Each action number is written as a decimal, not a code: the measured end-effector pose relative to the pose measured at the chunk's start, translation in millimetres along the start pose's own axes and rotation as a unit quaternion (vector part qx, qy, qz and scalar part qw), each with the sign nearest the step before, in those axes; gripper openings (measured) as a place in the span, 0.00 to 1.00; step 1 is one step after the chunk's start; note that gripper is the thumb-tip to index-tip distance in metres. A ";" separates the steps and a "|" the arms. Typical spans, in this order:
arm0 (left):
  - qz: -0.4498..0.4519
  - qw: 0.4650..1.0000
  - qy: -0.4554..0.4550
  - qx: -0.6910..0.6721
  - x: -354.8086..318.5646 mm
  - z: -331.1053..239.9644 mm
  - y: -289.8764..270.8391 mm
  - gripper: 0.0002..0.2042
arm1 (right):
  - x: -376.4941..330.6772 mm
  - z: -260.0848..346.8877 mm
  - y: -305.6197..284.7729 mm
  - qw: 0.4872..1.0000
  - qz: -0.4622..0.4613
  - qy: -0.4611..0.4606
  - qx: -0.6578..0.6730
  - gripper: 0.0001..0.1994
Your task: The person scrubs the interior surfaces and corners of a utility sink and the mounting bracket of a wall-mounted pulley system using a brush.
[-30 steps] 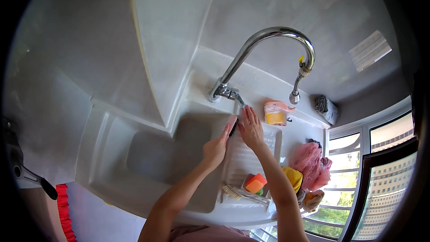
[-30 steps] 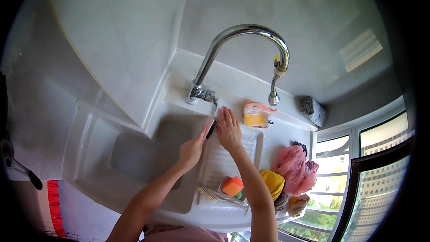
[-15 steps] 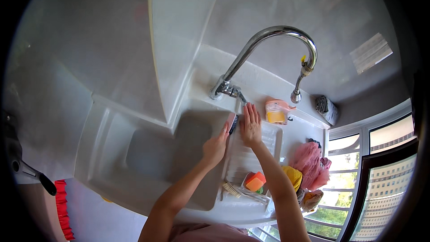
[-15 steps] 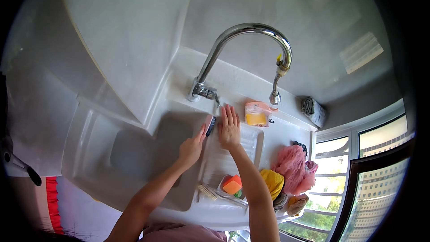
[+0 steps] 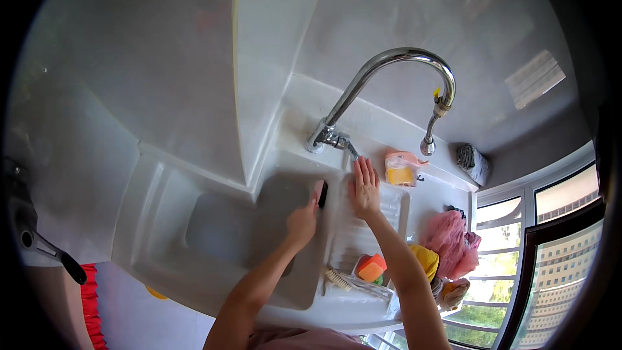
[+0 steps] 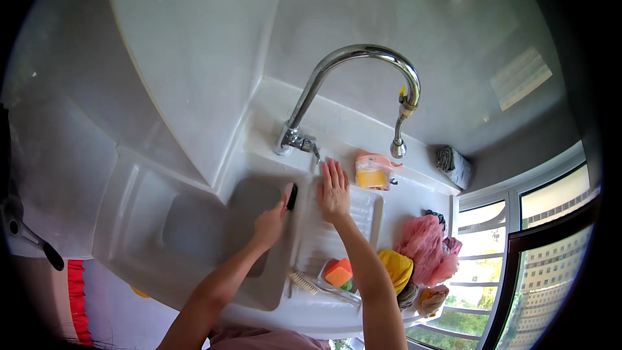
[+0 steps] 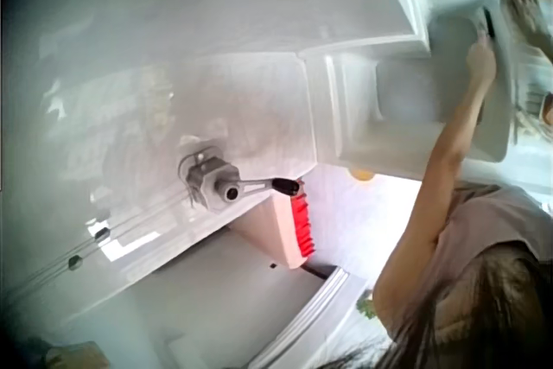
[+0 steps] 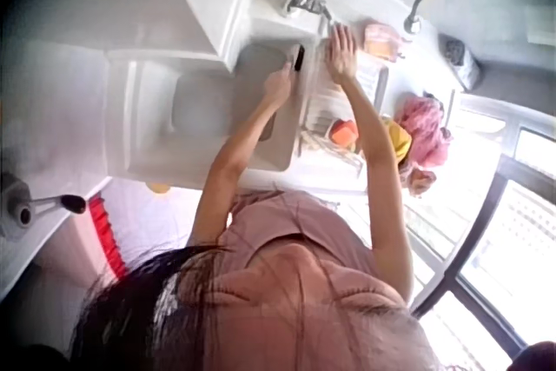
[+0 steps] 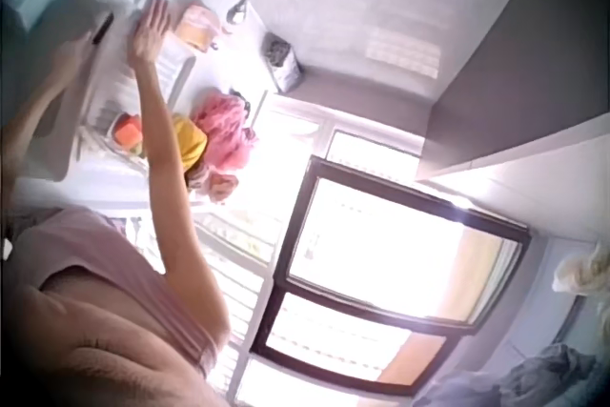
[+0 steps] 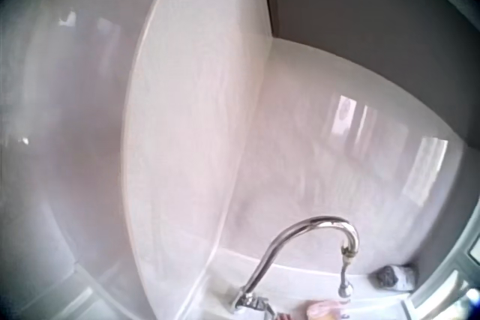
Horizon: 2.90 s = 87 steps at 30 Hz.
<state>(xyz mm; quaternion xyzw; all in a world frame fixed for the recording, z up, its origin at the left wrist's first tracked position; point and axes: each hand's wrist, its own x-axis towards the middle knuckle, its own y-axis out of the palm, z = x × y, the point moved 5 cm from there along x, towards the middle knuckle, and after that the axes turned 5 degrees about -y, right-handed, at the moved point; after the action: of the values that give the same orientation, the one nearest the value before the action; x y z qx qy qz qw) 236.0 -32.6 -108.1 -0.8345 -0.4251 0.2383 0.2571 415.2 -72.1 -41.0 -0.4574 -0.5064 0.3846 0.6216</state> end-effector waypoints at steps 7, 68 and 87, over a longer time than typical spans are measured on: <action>0.005 1.000 0.025 -0.010 -5.5 -4.2 2.4 0.20 | -2.2 1.3 -2.7 1.000 -0.005 -0.004 0.005 0.33; 0.042 0.995 -0.056 -0.077 -15.3 -10.4 3.5 0.20 | 0.5 8.3 -6.3 1.000 -0.013 -0.009 0.026 0.34; -0.015 0.997 -0.003 -0.082 -4.3 16.4 18.9 0.20 | 1.8 7.2 -4.8 1.000 0.000 -0.012 0.017 0.31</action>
<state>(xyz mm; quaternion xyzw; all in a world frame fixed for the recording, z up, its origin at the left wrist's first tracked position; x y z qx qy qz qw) 234.8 -42.1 -131.6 -0.8457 -0.4563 0.2015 0.1900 408.5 -70.5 -35.4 -0.4416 -0.5075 0.3988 0.6232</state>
